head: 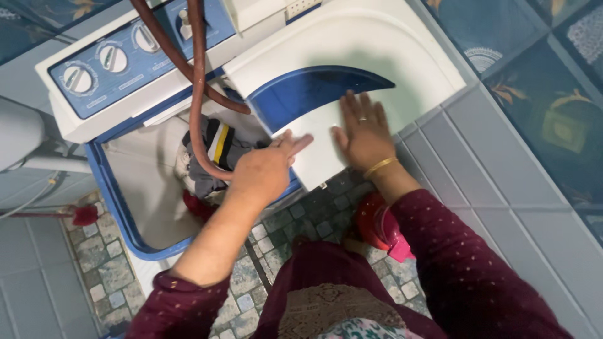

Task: The person disassembles and wipes parts of a semi-automatic washing machine by hand and with a brush, handling the drainage hose, the spin tub cover, and internal plastic panels.

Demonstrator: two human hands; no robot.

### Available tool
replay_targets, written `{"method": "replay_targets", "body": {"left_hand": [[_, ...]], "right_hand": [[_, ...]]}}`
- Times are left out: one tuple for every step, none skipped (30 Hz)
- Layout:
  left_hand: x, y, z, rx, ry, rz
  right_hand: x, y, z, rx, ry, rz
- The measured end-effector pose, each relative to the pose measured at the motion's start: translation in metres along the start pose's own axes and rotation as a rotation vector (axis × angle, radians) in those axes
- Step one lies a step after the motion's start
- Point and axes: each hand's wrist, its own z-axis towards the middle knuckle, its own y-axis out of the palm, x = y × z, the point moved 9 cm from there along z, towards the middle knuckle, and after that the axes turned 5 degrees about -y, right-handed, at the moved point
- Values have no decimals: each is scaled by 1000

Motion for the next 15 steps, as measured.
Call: {"method": "replay_targets", "body": {"left_hand": [[1, 6, 7, 33, -36, 32], [2, 12, 15, 66, -72, 64], [5, 18, 25, 83, -80, 82], [8, 23, 39, 100, -88, 100], [9, 29, 47, 115, -97, 120], [9, 38, 50, 108, -88, 187], [9, 44, 58, 110, -77, 257], [8, 50, 66, 113, -66, 327], [17, 46, 68, 240, 48, 333], [24, 41, 66, 368, 162, 336], [33, 37, 59, 495, 273, 336], [36, 49, 64, 385, 267, 430], [38, 58, 71, 282, 259, 526], [38, 64, 76, 178, 248, 621], [39, 63, 75, 141, 224, 612]], "right_hand": [[-8, 3, 2, 21, -34, -63], [-15, 5, 3, 42, -68, -125], [-20, 9, 0, 39, -68, -96], [-26, 12, -5, 37, -67, -66], [-29, 14, -8, 33, -65, -34], [-22, 16, -8, -16, -40, 28], [-8, 14, -3, -55, -18, 87], [6, 14, 3, -95, 5, 147], [28, 7, 9, -58, 97, 131], [55, 0, 17, -21, 188, 115], [78, -5, 16, 13, 279, 99], [81, -8, 15, 86, 247, 26], [81, -9, 19, 166, 212, -49], [82, -14, 24, 245, 177, -124], [79, -1, 25, 154, 130, -55]]}}
